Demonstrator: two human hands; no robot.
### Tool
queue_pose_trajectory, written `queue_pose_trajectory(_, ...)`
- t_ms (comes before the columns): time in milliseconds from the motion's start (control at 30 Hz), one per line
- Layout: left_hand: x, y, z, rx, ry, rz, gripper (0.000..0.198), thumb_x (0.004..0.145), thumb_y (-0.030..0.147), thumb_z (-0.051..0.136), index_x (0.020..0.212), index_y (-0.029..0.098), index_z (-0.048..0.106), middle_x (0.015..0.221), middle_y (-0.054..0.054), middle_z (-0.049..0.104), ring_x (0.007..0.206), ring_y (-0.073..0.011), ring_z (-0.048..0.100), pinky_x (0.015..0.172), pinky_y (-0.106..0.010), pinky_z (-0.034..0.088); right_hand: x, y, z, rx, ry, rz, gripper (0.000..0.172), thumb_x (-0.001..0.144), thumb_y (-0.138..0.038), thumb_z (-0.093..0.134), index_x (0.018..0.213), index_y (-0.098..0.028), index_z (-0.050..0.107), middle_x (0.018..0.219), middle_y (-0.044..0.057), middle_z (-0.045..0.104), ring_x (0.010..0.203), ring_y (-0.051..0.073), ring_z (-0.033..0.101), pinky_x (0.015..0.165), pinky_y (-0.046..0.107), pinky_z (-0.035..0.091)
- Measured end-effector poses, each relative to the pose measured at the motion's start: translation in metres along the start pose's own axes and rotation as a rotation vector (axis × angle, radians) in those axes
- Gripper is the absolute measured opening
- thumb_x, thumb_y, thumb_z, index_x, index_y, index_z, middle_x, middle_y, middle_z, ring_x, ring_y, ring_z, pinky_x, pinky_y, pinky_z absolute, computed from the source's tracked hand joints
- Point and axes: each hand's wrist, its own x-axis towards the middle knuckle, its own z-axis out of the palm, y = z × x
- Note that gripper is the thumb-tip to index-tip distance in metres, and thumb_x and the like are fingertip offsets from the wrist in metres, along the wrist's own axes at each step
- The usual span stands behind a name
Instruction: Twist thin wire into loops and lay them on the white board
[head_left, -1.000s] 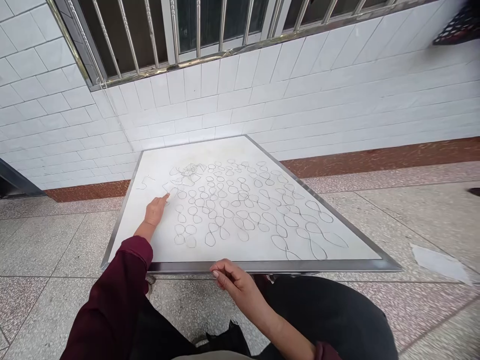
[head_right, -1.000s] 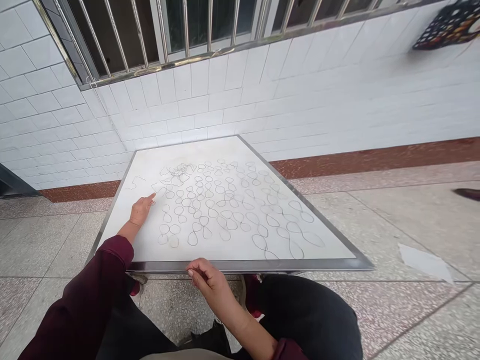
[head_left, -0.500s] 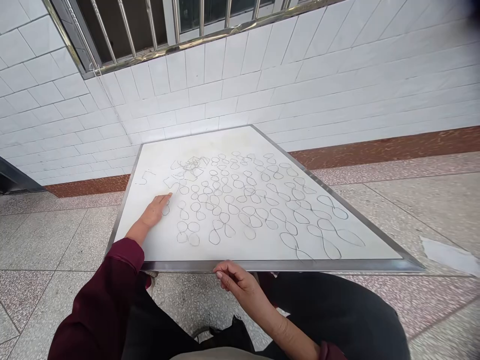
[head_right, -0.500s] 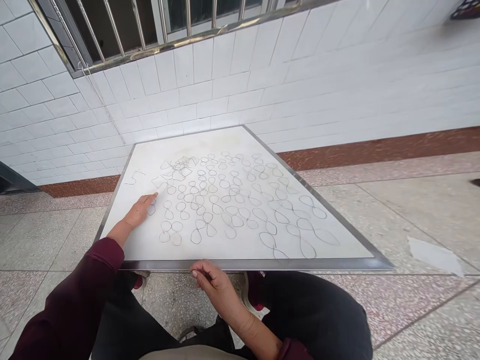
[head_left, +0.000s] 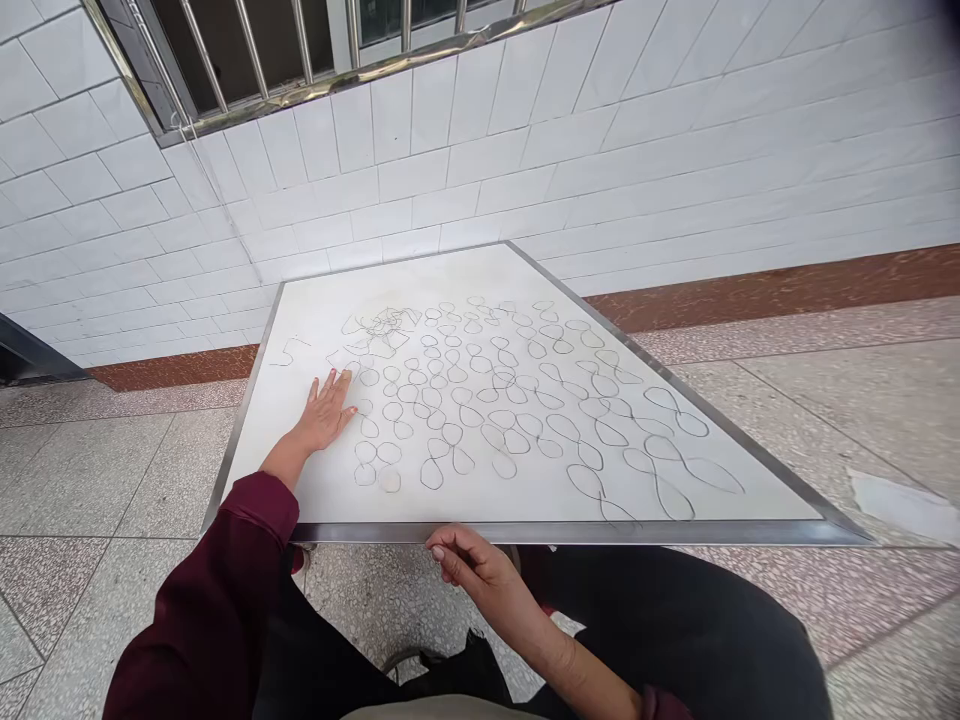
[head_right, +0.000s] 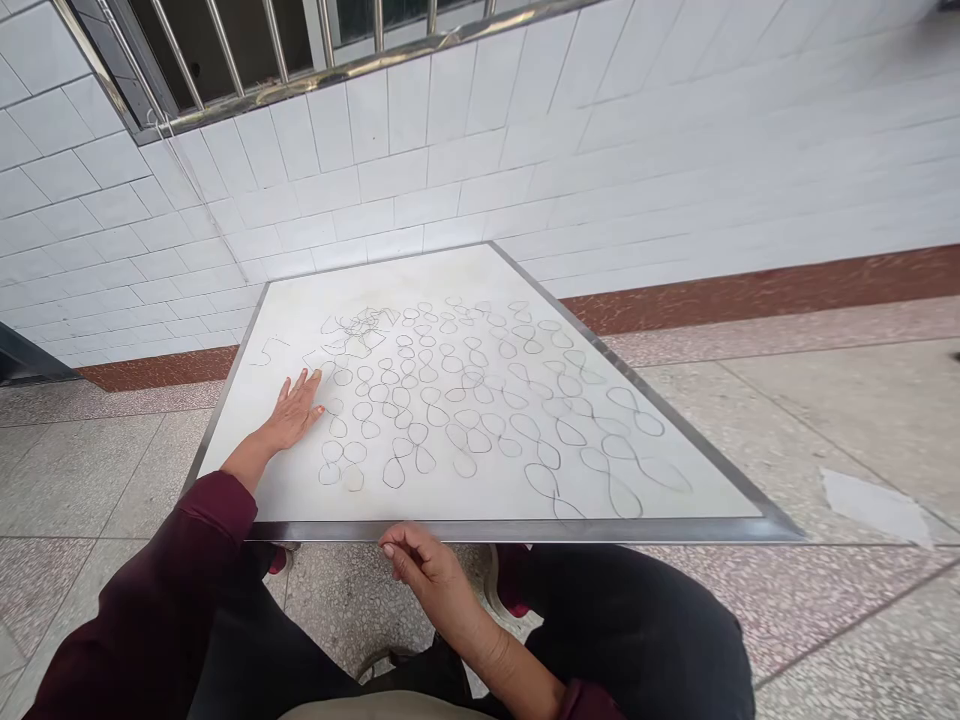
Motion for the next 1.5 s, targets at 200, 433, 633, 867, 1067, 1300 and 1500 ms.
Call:
queue_pose_trajectory(200,0.010,-0.008,0.024,-0.014,-0.062,-0.056,0.074,0.097,0.057,0.019,0.156,0.017,0.001,0.164,-0.009,0.008,0.151,-0.0289,-0.005,0.118,-0.056,-0.007,0.002,0.004,-0.002,0.031,-0.008,0.014,0.022,0.089,-0.042,0.055,0.084,-0.022,0.063,0.071,0.000,0.056,0.060,0.015,0.055,0.061,0.030,0.048)
queue_pose_trajectory(433,0.012,-0.008,0.032,-0.056,-0.080,-0.104,0.076,0.095,0.062,0.022,0.156,0.019,0.007,0.164,-0.010,0.007,0.151,-0.0298,-0.002,0.116,-0.058,-0.011,0.010,0.004,-0.002,0.101,-0.017,0.092,0.023,0.089,-0.044,0.053,0.088,-0.022,0.059,0.050,-0.006,0.048,0.045,0.014,0.050,0.055,0.029,0.043)
queue_pose_trajectory(633,0.010,-0.009,0.031,-0.154,-0.020,-0.108,0.071,0.097,0.056,0.027,0.156,0.021,0.011,0.163,-0.010,0.015,0.151,-0.0288,0.006,0.118,-0.057,-0.005,0.013,-0.003,-0.002,0.095,-0.014,0.134,0.024,0.088,-0.045,0.053,0.086,-0.022,0.058,0.047,-0.007,0.047,0.043,0.014,0.050,0.053,0.028,0.042)
queue_pose_trajectory(867,0.000,-0.010,0.025,-0.333,0.240,-0.125,0.056,0.102,0.036,0.014,0.156,0.028,0.000,0.163,-0.006,0.019,0.151,-0.0203,0.009,0.120,-0.048,0.008,0.014,-0.004,-0.003,0.071,-0.040,0.115,0.024,0.089,-0.044,0.051,0.088,-0.021,0.058,0.047,-0.006,0.051,0.046,0.014,0.051,0.057,0.028,0.043)
queue_pose_trajectory(1067,-0.005,-0.021,0.025,-0.365,0.470,-0.278,0.063,0.100,0.027,0.026,0.155,0.025,-0.005,0.148,-0.015,0.041,0.139,-0.0223,0.036,0.107,-0.045,0.036,0.014,-0.005,-0.004,0.070,-0.054,0.111,0.023,0.089,-0.043,0.051,0.088,-0.021,0.058,0.047,-0.007,0.051,0.046,0.014,0.051,0.057,0.028,0.043)
queue_pose_trajectory(1300,-0.005,-0.014,0.033,-0.222,0.473,-0.322,0.063,0.089,0.022,0.050,0.150,0.021,0.032,0.131,-0.015,0.053,0.125,-0.0307,0.044,0.106,-0.052,0.029,0.014,0.001,-0.005,0.047,-0.072,0.087,0.022,0.091,-0.041,0.049,0.088,-0.021,0.057,0.045,-0.007,0.050,0.045,0.013,0.051,0.057,0.027,0.043)
queue_pose_trajectory(1500,0.006,-0.006,0.030,-0.191,0.503,-0.359,0.055,0.094,0.019,0.040,0.148,0.022,0.034,0.131,-0.014,0.055,0.122,-0.0290,0.045,0.102,-0.050,0.034,0.015,0.005,-0.004,0.049,-0.074,0.098,0.021,0.091,-0.040,0.049,0.086,-0.021,0.056,0.044,-0.007,0.049,0.043,0.013,0.050,0.053,0.025,0.040)
